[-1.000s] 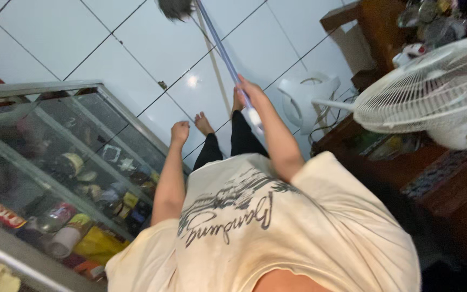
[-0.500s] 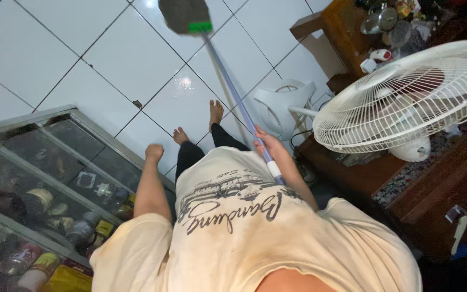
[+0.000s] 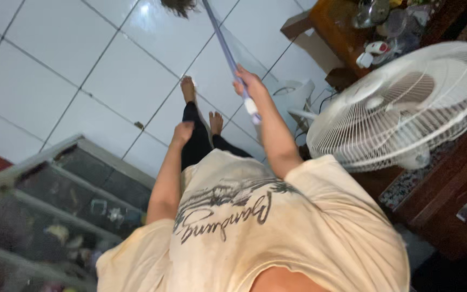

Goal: The person mops a tiled floor in a room, pushing and pulling a mop around furniture and objects.

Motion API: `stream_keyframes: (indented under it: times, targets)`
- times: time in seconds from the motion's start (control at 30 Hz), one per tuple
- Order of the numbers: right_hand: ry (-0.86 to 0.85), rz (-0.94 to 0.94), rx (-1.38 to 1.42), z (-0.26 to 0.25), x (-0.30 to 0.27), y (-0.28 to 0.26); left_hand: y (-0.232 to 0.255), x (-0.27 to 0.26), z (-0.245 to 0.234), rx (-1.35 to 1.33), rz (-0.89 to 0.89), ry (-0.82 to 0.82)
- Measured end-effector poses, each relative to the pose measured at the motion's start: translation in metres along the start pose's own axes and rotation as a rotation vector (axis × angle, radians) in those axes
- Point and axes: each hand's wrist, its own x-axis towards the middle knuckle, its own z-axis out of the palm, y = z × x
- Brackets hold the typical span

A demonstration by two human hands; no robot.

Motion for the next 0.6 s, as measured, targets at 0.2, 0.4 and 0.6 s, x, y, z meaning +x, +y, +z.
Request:
stream_keyframes:
  times: [0.2,0.4,0.6]
  targets:
    - [-0.143,-0.309,-0.007,0.039,0.036,-0.05,-0.024,-0.011,-0.07,0.314,-0.203,-0.137]
    - [-0.232,-0.061,0.15,-0.021,-0.072,0.042,-0.043,0.05,-0.152,0.582,-0.276,-0.175]
    - [-0.027,0.191,0.298,-0.033,-0.116,0.065,0.022,0.186,-0.17,0.518,0.004,-0.08]
